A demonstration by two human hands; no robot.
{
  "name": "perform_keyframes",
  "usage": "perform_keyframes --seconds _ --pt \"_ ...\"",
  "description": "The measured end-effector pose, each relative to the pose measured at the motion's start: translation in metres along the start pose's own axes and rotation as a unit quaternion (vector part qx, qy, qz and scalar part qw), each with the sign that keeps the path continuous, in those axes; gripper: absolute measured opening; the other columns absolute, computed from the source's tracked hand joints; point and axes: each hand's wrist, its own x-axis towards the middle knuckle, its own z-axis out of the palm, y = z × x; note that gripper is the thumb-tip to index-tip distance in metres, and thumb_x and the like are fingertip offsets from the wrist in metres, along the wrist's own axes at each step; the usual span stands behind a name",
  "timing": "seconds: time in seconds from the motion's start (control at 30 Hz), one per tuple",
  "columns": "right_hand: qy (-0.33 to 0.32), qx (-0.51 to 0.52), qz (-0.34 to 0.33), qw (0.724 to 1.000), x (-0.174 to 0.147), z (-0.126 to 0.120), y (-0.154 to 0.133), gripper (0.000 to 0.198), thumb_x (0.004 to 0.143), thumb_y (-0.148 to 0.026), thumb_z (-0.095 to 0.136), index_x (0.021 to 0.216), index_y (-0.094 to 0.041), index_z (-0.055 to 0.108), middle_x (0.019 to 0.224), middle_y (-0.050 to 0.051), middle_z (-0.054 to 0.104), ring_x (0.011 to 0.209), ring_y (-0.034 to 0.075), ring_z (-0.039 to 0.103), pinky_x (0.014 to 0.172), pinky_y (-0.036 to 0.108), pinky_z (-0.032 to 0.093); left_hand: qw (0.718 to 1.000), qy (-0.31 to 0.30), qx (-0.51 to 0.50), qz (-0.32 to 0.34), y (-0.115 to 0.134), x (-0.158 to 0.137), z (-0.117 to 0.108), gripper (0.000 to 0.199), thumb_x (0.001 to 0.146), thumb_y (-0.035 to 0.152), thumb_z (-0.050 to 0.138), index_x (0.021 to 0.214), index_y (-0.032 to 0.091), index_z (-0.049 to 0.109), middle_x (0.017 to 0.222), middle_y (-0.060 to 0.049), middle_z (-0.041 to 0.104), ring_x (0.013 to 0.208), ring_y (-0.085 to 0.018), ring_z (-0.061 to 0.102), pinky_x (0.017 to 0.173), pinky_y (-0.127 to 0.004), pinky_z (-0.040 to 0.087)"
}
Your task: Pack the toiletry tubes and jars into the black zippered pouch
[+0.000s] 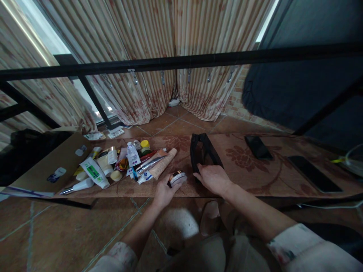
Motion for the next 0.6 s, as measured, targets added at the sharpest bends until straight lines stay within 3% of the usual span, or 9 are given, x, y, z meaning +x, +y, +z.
perform_keyframes --seconds 0.27,0.6 --pt "0.026 0.028 0.002 0.999 -0.002 0.002 0.002 0.036 0.095 -0.039 0.034 0.111 -0.014 0.055 0.094 0.015 0.069 0.086 0.021 0.067 0.071 0.027 0.046 0.994 0.079 -0.069 -0.035 0.002 0.009 -0.008 0.038 0.076 0.033 0.062 0.109 0.016 0.056 0.107 -0.007 0.063 0.101 -0.022 0.058 0.093 -0.037 0.043" --pt "0.028 0.014 -0.007 0.999 -0.010 -0.002 0.001 0.033 0.094 -0.038 0.036 0.107 -0.015 0.055 0.093 0.013 0.069 0.086 0.022 0.067 0.070 0.029 0.047 0.980 0.082 -0.166 -0.079 -0.002 0.009 -0.011 0.038 0.070 0.028 0.058 0.107 0.018 0.059 0.106 -0.004 0.064 0.104 -0.023 0.056 0.099 -0.040 0.038"
